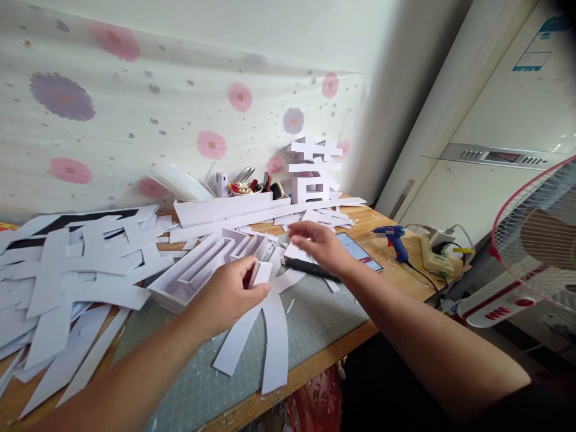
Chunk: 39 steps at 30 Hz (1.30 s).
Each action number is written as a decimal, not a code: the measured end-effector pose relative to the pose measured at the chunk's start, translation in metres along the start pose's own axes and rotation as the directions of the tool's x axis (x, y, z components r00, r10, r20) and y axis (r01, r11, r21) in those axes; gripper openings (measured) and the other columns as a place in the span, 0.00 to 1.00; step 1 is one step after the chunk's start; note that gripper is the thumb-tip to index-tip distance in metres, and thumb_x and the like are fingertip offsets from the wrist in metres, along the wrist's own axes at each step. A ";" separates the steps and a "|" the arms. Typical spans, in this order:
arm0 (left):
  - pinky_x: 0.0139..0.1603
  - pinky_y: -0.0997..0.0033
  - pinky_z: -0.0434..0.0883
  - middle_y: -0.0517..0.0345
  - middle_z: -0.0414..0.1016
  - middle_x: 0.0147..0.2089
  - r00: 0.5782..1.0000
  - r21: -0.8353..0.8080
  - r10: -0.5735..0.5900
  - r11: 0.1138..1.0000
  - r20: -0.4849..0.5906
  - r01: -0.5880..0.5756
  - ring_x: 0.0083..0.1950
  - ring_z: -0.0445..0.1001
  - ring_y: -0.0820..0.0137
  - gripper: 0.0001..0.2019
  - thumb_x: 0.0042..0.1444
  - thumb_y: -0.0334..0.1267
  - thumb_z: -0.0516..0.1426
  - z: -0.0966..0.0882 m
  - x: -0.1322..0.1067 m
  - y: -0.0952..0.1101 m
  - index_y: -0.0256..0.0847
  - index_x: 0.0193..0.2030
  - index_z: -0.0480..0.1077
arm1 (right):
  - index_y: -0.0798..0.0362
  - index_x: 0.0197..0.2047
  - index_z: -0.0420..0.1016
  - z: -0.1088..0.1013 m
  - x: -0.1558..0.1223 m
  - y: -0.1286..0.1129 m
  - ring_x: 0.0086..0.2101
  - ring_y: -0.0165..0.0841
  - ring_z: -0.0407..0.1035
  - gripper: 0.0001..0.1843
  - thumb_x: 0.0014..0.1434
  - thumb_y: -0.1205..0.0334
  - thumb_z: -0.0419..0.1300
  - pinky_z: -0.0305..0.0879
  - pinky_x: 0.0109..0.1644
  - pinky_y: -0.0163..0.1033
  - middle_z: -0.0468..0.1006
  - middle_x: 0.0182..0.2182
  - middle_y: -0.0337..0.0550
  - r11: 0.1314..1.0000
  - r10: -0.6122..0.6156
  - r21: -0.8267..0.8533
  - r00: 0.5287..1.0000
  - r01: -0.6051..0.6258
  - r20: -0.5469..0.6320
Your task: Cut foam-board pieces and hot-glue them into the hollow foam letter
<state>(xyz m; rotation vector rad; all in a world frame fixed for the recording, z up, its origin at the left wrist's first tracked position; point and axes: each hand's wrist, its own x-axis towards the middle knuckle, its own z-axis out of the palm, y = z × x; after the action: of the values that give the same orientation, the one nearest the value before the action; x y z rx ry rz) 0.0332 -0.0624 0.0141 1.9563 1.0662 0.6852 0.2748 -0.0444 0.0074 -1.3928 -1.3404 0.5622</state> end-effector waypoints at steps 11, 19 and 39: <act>0.28 0.75 0.60 0.64 0.67 0.25 0.991 -0.481 0.036 0.871 -0.131 -0.096 0.27 0.62 0.74 0.09 0.48 0.42 0.66 0.003 0.002 -0.002 0.40 0.31 0.73 | 0.53 0.30 0.69 0.034 -0.055 -0.028 0.24 0.26 0.63 0.13 0.50 0.55 0.67 0.59 0.28 0.34 0.70 0.24 0.35 0.938 -0.184 0.345 0.894 0.035 0.409; 0.33 0.72 0.72 0.61 0.74 0.32 0.997 -0.870 -0.071 0.492 -0.002 0.034 0.32 0.73 0.72 0.13 0.50 0.44 0.66 0.015 0.000 -0.003 0.41 0.36 0.70 | 0.53 0.35 0.71 -0.008 -0.042 -0.016 0.33 0.33 0.69 0.17 0.57 0.45 0.61 0.63 0.36 0.38 0.75 0.31 0.43 0.955 -0.089 -0.205 0.867 0.214 0.490; 0.25 0.82 0.68 0.58 0.75 0.27 0.982 -0.948 -0.155 0.280 0.109 0.149 0.25 0.71 0.78 0.11 0.48 0.35 0.68 0.021 -0.001 -0.010 0.38 0.32 0.70 | 0.53 0.41 0.67 -0.033 -0.039 -0.001 0.31 0.33 0.67 0.14 0.47 0.69 0.55 0.61 0.34 0.36 0.73 0.32 0.40 0.973 -0.005 -0.202 0.886 0.111 0.463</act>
<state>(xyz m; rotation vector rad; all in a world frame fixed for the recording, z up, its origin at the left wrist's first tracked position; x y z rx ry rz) 0.0437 -0.0673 -0.0059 0.7359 0.5376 0.9219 0.2933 -0.0917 0.0064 -1.4460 -1.8710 0.7525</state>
